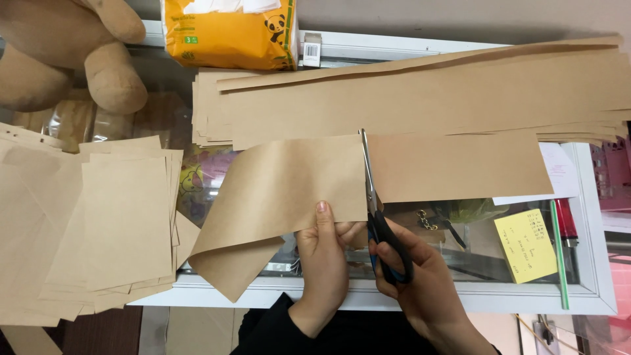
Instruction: The person folds and cuts brown paper sheets into smaller rectangles using scissors. They repeatedly fold the paper, cut along the fold, and place the cut pieces into a growing stack on the left side of the table.
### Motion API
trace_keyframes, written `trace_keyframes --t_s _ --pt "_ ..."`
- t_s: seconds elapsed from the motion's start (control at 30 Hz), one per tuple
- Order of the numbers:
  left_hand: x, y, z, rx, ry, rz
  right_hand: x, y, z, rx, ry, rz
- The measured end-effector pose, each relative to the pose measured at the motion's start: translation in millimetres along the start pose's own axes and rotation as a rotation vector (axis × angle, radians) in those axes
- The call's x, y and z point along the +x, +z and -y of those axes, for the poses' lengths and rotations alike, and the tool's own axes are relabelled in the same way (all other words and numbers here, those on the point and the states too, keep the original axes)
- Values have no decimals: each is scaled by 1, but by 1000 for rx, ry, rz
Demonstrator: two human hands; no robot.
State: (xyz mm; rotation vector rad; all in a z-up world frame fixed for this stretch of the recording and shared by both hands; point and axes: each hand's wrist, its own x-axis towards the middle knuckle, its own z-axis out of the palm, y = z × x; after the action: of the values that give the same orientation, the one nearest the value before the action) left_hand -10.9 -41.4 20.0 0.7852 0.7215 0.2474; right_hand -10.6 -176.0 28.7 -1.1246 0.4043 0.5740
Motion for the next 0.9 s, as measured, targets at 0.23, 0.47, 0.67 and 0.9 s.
trace_keyframes --t_s 0.23,0.47,0.67,0.9 --pt "10 -11 8 51 -3 -62 -5 -9 0 -44 -67 25" --pt "13 -27 -48 401 115 -464 0 -1 70 -693 -333 -373" --pt "-6 -24 -70 358 273 -309 44 -70 52 -1372 -314 -486" --pt "-35 -19 -76 692 665 418 25 -45 78 -1582 -295 -209"
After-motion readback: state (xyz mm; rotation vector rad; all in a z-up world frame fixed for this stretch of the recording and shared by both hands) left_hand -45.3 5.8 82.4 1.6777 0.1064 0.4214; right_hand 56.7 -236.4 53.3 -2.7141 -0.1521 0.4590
